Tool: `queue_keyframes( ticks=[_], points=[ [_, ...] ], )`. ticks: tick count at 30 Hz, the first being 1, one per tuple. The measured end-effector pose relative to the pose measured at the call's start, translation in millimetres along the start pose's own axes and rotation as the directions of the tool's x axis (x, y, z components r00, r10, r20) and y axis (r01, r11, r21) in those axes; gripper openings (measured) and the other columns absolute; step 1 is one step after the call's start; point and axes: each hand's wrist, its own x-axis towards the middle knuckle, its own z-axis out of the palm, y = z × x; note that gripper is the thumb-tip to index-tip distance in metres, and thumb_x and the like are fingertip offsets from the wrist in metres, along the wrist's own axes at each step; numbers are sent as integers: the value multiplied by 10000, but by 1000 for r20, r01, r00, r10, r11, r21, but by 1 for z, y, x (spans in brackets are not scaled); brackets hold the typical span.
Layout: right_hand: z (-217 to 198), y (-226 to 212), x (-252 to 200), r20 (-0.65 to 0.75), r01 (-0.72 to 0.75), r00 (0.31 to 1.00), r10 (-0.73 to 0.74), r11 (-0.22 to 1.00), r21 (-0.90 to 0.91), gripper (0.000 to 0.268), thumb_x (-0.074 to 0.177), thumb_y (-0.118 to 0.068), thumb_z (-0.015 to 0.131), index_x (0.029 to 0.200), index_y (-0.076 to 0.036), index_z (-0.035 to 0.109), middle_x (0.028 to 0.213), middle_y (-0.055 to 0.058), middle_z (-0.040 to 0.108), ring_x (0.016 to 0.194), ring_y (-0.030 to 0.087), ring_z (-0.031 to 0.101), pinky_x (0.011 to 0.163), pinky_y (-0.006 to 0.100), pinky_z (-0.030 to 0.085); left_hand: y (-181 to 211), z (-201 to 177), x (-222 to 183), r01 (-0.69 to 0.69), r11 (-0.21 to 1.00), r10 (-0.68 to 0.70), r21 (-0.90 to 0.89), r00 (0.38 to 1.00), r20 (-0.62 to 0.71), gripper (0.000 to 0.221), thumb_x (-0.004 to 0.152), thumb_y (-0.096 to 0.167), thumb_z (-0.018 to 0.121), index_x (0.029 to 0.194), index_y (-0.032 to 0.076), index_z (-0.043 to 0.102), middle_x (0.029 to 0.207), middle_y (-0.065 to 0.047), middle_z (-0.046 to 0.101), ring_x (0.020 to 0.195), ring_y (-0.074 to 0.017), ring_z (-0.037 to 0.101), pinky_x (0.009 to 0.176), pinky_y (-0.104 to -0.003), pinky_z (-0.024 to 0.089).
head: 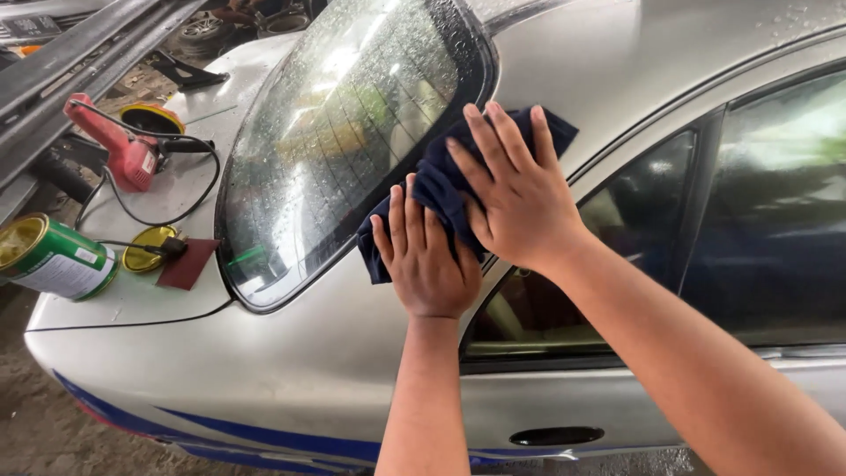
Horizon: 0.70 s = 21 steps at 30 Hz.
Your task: The person wipes the side window and door panel of a silver car using a dark blue cloth. The person moves from the lower door area up to the window and then to the rear quarter panel, wiping the surfaces in a continuous motion.
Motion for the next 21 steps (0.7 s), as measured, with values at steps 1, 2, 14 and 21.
queue_keyframes(
  ticks=[1,2,14,21],
  points=[
    [2,-3,-7,-61,6,998,-3,999,49,714,1009,-519,330,1611,-136,325,1708,183,160,1562,370,133,1238,644,53,0,1,0,-1,1000,0,-13,1000,-22,518,1021,298,369,1369,-4,605,1519,-169,538,1457,-366,470,1244,-547,240],
    [5,-6,-13,-123,15,992,-2,995,98,673,1031,-454,349,1600,-99,400,1704,184,229,1565,375,181,1240,643,88,0,2,1,-2,1000,0,-25,999,-44,502,1014,271,383,1369,-2,609,1521,-170,536,1455,-368,481,1247,-549,241],
    [-7,14,20,-48,-268,958,281,945,189,760,1094,-535,195,1611,-15,398,1700,305,203,1527,567,165,1197,678,-57,0,2,2,2,1000,-2,-10,1000,-21,525,1045,337,371,1362,-15,597,1521,-181,529,1452,-380,482,1241,-566,234],
    [-1,-2,-8,-252,-34,966,49,997,64,599,1105,-417,367,1548,-57,548,1661,205,337,1520,404,317,1217,652,200,-2,4,-1,3,1000,-3,-28,1000,-6,612,936,246,354,1461,-22,521,1540,-167,530,1487,-360,449,1280,-532,168]
  ],
)
